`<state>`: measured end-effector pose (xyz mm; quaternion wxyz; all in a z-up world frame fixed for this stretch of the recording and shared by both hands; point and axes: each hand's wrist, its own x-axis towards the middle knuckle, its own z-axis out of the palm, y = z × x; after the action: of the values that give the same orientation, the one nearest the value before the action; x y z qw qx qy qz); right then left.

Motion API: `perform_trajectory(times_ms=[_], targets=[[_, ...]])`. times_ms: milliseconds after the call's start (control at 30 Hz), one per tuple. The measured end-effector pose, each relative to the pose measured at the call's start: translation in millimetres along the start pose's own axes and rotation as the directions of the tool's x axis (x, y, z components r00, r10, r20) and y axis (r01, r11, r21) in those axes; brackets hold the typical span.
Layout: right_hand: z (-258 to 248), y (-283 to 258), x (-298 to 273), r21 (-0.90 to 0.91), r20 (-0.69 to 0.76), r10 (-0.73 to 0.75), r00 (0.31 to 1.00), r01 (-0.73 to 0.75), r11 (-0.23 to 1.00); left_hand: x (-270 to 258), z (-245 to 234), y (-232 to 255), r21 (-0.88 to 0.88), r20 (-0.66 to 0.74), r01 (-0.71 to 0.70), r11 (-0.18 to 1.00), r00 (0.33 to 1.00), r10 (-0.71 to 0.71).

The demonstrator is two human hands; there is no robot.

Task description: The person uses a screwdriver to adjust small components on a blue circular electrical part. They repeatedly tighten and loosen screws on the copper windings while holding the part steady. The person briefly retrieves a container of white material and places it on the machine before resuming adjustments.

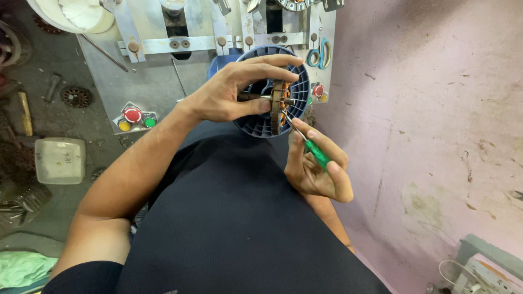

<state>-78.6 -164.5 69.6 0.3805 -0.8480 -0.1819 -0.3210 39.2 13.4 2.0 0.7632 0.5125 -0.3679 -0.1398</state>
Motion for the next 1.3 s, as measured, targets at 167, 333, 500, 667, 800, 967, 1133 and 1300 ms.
perform_trajectory(times_ms=[167, 333, 500, 667, 800, 967, 1133, 1300], targets=[[-3, 3, 0, -0.027, -0.001, -0.037, 0.999, 0.037, 0.999, 3, -4, -2, -0.01, 0.001, 0.086, 0.996, 0.996, -0.086], [2, 5, 7, -0.045, 0.018, -0.096, 0.995, 0.097, 0.994, 4, -4, -2, -0.043, -0.012, 0.097, 0.994, 0.995, -0.098], [-5, -4, 29, 0.039, 0.141, 0.122, 0.983, -0.128, 0.991, 4, -6, -4, -0.1, -0.009, 0.113, 0.989, 0.993, -0.114], [-23, -12, 50, 0.085, 0.273, 0.327, 0.905, -0.361, 0.929, 5, -6, -1, 0.046, -0.002, 0.083, 0.995, 0.997, -0.083], [-16, -15, 62, 0.131, 0.136, 0.291, 0.947, -0.309, 0.942, 6, -8, 5, -0.017, -0.003, 0.063, 0.998, 0.998, -0.063], [-5, -12, 65, 0.024, 0.201, 0.254, 0.946, -0.264, 0.964, 6, -10, 4, 0.008, -0.009, 0.065, 0.998, 0.998, -0.065], [1, -10, 78, -0.058, 0.239, 0.185, 0.953, -0.176, 0.983, 9, -12, 4, 0.047, -0.036, 0.061, 0.997, 0.998, -0.06], [7, -12, 87, -0.166, 0.3, 0.252, 0.92, -0.21, 0.964, 8, -15, 6, 0.05, -0.041, 0.02, 0.999, 0.999, -0.018]])
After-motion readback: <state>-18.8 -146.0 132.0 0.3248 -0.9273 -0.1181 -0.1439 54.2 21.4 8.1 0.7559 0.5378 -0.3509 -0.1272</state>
